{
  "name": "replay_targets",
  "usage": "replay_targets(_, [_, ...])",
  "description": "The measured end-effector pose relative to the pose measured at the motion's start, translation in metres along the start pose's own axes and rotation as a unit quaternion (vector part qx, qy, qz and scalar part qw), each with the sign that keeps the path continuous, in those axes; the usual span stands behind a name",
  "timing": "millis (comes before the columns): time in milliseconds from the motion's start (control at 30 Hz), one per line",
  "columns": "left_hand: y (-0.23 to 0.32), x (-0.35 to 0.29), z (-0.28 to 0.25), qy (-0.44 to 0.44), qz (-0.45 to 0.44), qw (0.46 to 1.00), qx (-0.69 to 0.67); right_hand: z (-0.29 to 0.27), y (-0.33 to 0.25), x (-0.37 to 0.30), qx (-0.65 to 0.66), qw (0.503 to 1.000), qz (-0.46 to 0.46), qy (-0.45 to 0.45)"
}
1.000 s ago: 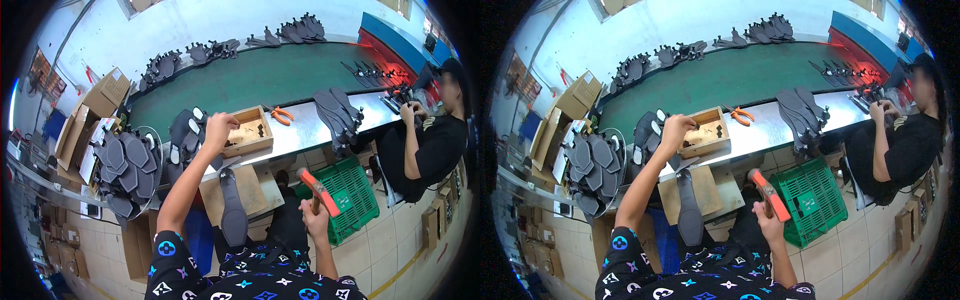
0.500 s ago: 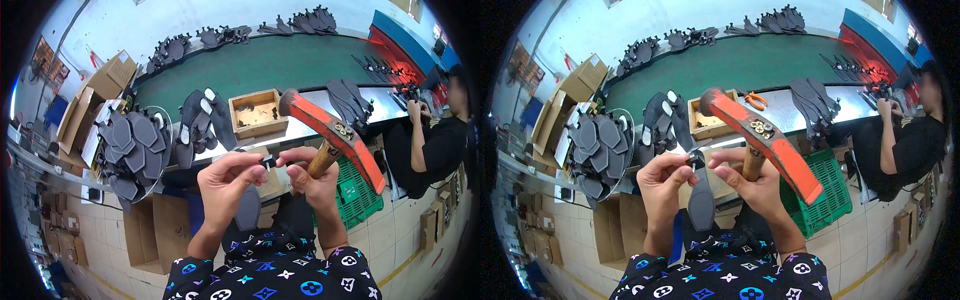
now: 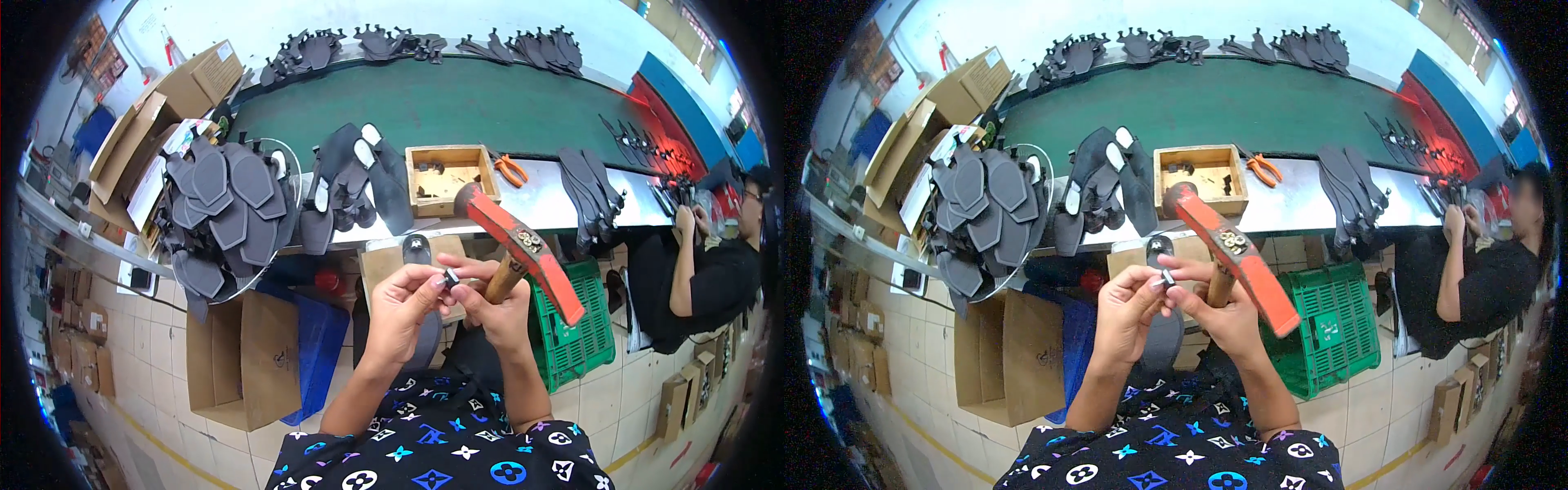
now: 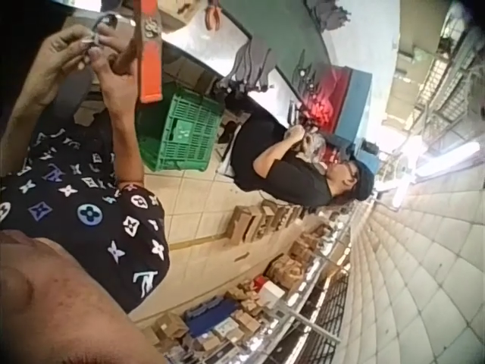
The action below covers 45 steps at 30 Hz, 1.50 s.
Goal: Using a hammer and manual dexterity to assemble and shape shoe components at a manufacturing workbench.
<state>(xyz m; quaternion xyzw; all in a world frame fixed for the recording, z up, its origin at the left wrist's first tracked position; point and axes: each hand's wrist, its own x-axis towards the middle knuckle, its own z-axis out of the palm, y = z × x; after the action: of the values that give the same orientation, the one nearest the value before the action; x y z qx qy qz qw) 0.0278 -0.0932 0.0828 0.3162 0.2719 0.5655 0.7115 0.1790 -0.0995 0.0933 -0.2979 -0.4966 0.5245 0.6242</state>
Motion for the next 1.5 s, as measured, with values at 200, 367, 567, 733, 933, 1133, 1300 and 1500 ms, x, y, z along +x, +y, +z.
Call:
replay_targets(200, [-0.022,0.009,-0.029,0.068,0.037,0.979,0.19,-0.007,0.025,0.004,-0.062,0.996,0.049,0.043])
replay_targets(367, [-0.031,0.059,-0.064,0.11,0.307,0.733,0.596,-0.018,0.042,0.026,-0.112,0.985,0.123,0.05])
replay_targets(567, [-0.028,0.08,-0.096,0.012,0.206,0.785,0.584,-0.027,0.058,0.061,-0.184,0.972,0.141,-0.038])
replay_targets(733, [-0.036,0.074,-0.104,0.007,0.242,0.762,0.6,-0.036,0.087,0.072,-0.268,0.955,0.063,-0.11])
replay_targets(933, [-0.036,0.076,-0.11,0.002,0.238,0.771,0.59,-0.036,0.07,0.075,-0.363,0.912,-0.035,-0.189])
replay_targets(1133, [-0.021,0.075,-0.106,-0.029,0.139,0.836,0.53,-0.029,0.063,0.068,-0.413,0.891,-0.034,-0.184])
replay_targets(1300, [-0.014,0.075,-0.101,-0.045,0.12,0.849,0.512,-0.03,0.058,0.062,-0.465,0.86,-0.033,-0.208])
replay_targets(1500, [-0.02,0.081,-0.107,-0.076,0.14,0.878,0.452,-0.008,0.003,0.013,-0.351,0.933,0.067,-0.035])
